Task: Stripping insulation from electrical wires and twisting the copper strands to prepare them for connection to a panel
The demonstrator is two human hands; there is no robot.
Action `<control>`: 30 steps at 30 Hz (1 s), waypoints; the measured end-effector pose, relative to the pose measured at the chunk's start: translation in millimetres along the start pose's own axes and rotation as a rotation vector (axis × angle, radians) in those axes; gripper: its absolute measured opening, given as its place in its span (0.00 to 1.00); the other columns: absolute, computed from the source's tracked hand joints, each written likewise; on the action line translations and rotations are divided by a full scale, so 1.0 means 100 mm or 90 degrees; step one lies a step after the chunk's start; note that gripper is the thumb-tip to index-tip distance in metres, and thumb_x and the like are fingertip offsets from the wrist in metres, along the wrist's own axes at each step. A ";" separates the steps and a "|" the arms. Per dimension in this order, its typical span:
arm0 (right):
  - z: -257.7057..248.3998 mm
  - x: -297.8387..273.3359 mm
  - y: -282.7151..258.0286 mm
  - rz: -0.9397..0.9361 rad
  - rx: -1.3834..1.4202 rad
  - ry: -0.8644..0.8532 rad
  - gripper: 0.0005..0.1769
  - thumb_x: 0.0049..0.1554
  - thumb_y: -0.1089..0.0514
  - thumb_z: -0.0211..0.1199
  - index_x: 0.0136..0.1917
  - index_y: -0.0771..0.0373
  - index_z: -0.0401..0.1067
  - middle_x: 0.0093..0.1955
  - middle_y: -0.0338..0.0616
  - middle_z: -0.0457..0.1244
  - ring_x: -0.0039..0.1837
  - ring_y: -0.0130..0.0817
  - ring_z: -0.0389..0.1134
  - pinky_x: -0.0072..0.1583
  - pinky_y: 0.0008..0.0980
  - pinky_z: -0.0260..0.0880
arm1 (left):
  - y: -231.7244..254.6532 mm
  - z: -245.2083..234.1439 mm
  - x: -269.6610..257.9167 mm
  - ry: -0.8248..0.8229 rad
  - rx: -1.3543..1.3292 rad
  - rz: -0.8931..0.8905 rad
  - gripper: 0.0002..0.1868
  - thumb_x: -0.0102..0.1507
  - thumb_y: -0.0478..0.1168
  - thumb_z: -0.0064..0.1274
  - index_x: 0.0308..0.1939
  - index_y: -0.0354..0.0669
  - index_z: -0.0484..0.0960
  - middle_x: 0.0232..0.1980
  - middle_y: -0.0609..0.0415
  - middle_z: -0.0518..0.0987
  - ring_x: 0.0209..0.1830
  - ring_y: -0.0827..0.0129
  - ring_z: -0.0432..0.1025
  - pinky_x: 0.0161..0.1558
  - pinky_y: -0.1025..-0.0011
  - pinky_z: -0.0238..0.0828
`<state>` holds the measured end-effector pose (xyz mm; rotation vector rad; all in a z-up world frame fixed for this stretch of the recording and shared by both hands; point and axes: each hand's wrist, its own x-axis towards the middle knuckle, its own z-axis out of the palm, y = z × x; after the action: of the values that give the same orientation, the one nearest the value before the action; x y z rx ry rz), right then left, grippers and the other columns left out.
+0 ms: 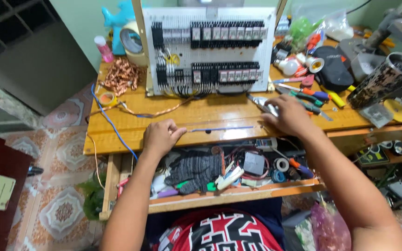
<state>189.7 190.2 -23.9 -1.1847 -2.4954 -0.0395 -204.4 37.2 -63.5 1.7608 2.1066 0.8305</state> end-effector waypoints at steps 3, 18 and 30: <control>0.09 0.06 0.02 0.040 -0.053 -0.049 0.26 0.52 0.42 0.71 0.61 0.52 0.76 0.50 0.51 0.68 0.55 0.56 0.72 0.58 0.51 0.71 | 0.00 0.01 0.03 -0.024 0.011 -0.041 0.15 0.55 0.57 0.66 0.31 0.52 0.85 0.26 0.53 0.83 0.39 0.48 0.80 0.42 0.51 0.75; -0.18 0.19 -0.83 -0.112 0.181 -0.127 0.26 0.55 0.56 0.57 0.67 0.59 0.64 0.54 0.57 0.63 0.56 0.66 0.68 0.56 0.57 0.71 | 0.11 -0.14 0.00 -0.037 -0.040 -0.070 0.12 0.54 0.54 0.66 0.31 0.53 0.87 0.25 0.53 0.80 0.36 0.49 0.79 0.41 0.54 0.73; 0.58 0.61 -1.68 -0.103 0.296 -0.143 0.12 0.49 0.52 0.72 0.46 0.50 0.73 0.43 0.40 0.70 0.52 0.51 0.73 0.54 0.49 0.72 | -0.04 -0.03 -0.02 -0.038 -0.161 -0.056 0.08 0.55 0.54 0.66 0.32 0.60 0.90 0.18 0.55 0.74 0.28 0.59 0.77 0.37 0.65 0.71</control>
<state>9.8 138.0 -33.9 -0.8288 -2.5805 0.6284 -208.5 34.2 -63.6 1.5328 1.9300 0.9589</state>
